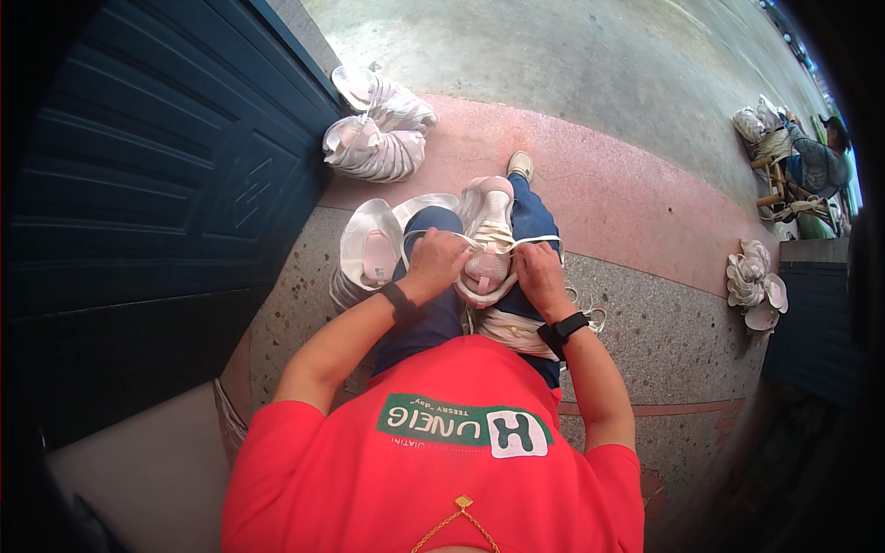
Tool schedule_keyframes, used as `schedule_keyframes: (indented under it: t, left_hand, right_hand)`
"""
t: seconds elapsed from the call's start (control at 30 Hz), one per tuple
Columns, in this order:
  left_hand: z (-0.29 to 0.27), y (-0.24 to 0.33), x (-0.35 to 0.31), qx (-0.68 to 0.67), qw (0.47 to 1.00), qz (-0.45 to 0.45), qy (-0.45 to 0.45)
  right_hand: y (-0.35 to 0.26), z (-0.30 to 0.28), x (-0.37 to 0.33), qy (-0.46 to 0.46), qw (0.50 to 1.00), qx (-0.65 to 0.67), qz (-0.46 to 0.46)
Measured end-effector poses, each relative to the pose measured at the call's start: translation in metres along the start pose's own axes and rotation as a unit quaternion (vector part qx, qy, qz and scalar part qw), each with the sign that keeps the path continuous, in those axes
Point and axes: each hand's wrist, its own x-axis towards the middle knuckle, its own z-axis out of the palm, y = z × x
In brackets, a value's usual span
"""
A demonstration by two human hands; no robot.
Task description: Manually tensioning and securing elastic bands onto a shoe component.
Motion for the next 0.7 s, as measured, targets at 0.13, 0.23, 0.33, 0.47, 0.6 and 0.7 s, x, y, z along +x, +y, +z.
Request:
schedule_keyframes:
  t: [0.13,0.23,0.33,0.47,0.6,0.7]
  left_hand:
    - [-0.011,-0.005,0.013,0.008,0.995,0.055,0.085]
    - [-0.020,-0.003,0.022,0.061,0.991,0.117,0.000]
    - [-0.023,-0.004,0.033,0.084,0.986,0.120,-0.079]
    - [-0.028,-0.007,0.037,0.095,0.984,0.125,-0.091]
    - [-0.033,-0.007,0.026,0.046,0.990,0.034,-0.128]
    - [-0.026,-0.004,0.030,-0.036,0.992,-0.022,-0.122]
  right_hand:
    - [-0.014,-0.004,0.006,-0.054,0.992,-0.097,-0.067]
    - [-0.025,-0.012,0.020,-0.106,0.972,-0.190,-0.085]
    - [-0.025,-0.018,0.024,-0.100,0.974,-0.174,-0.101]
    - [-0.024,-0.026,0.019,0.057,0.995,0.043,-0.071]
    - [-0.056,-0.122,0.038,0.184,0.932,0.312,-0.009]
    - [-0.078,-0.222,0.045,0.382,0.848,0.365,-0.051]
